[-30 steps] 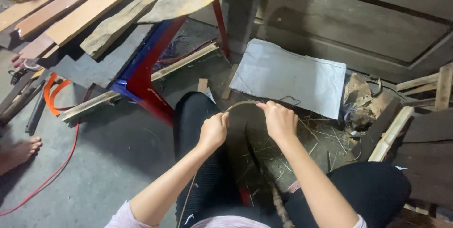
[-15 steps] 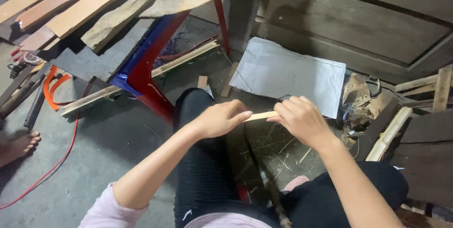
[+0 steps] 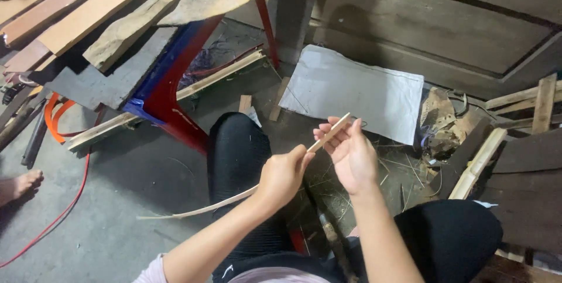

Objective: Smoothing and shaving a long wooden strip using a curved hand blade to prepare it for use.

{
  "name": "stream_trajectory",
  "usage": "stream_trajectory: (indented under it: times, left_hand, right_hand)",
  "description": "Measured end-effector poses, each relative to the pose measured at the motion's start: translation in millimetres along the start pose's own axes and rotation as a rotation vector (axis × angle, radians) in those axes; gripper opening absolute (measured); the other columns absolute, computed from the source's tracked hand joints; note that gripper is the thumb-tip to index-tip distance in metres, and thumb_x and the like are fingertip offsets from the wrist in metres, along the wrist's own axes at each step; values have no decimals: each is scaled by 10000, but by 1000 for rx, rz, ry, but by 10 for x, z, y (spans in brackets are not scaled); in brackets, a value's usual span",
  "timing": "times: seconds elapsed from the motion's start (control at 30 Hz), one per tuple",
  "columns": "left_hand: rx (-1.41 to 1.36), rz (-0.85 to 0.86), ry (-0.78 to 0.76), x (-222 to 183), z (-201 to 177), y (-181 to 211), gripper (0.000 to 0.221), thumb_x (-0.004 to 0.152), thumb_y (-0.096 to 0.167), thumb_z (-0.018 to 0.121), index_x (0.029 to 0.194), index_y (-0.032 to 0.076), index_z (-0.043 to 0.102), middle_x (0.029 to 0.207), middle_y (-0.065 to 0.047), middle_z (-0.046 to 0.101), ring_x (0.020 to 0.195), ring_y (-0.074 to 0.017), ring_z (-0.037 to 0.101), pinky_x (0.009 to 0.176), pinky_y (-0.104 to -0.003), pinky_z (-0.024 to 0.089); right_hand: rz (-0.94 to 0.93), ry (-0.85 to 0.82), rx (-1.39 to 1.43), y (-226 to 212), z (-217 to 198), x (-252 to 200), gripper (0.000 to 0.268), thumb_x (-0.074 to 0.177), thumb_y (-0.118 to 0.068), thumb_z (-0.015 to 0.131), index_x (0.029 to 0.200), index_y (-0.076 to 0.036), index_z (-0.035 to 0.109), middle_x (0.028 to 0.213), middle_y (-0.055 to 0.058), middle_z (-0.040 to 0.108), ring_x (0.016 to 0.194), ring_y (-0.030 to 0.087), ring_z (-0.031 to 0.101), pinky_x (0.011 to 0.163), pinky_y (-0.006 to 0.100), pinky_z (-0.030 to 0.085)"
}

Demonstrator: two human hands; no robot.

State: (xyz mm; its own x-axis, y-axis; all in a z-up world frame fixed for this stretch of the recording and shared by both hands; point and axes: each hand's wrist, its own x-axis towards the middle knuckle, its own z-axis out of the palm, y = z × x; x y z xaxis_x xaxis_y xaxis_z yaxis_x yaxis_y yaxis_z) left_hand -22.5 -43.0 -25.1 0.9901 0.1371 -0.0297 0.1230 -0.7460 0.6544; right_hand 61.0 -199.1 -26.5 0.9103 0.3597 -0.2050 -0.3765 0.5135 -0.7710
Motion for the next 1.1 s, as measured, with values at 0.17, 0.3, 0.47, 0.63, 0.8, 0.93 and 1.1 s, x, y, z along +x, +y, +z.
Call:
stream_trajectory:
  times: [0.17, 0.3, 0.47, 0.63, 0.8, 0.93, 1.1]
  left_hand:
    - [106, 106, 143, -166, 127, -87, 292, 1053, 362, 567, 821, 185, 570, 574, -70, 663, 589, -308, 727, 563, -391, 583]
    - [204, 224, 307, -277, 218, -203, 237, 1051, 274, 570, 834, 179, 580, 533, -49, 620, 465, -255, 674, 497, -324, 552]
    - [307, 337, 380, -288, 313, -335, 192, 1051, 275, 544, 872, 205, 554, 523, 0, 549, 418, -219, 624, 472, -296, 532]
    - [335, 430, 373, -305, 370, -343, 168, 1037, 252, 535, 877, 208, 558, 542, 21, 539, 420, -199, 627, 480, -275, 529]
    - [339, 408, 358, -299, 374, -350, 173, 1041, 252, 535, 875, 211, 557, 548, 23, 544, 432, -197, 631, 500, -281, 538]
    - [341, 318, 355, -151, 301, -405, 191, 1028, 318, 548, 865, 217, 549, 548, -12, 572, 470, -259, 659, 494, -353, 536]
    - [122, 76, 69, -332, 34, -388, 403, 931, 515, 656, 986, 121, 593, 692, -115, 679, 647, -382, 723, 612, -466, 578]
  right_hand:
    - [-48, 51, 130, 152, 216, -48, 516, 1087, -512, 368, 916, -98, 624, 729, 71, 607, 732, 224, 665, 791, 370, 565]
    - [-8, 4, 120, 297, 267, -42, 555, 1080, -530, 340, 791, -116, 571, 603, 43, 475, 555, 169, 516, 631, 318, 490]
    - [123, -67, 75, 308, 185, 81, 575, 1066, -573, 342, 720, -139, 494, 546, -19, 338, 477, 130, 392, 549, 287, 421]
    - [250, -154, 19, 318, 41, 160, 587, 1065, -587, 345, 697, -141, 452, 523, -48, 270, 439, 108, 330, 498, 272, 384]
    - [269, -140, 38, 335, 47, 180, 579, 1067, -575, 350, 692, -147, 460, 526, -54, 267, 424, 99, 326, 502, 265, 385]
    - [158, 6, 193, 425, 19, 174, 526, 1065, -554, 355, 774, -151, 526, 606, -16, 395, 547, 129, 469, 648, 307, 483]
    - [75, 114, 277, 388, -162, 283, 473, 1043, -550, 410, 813, -164, 559, 666, -31, 436, 625, 118, 497, 739, 300, 496]
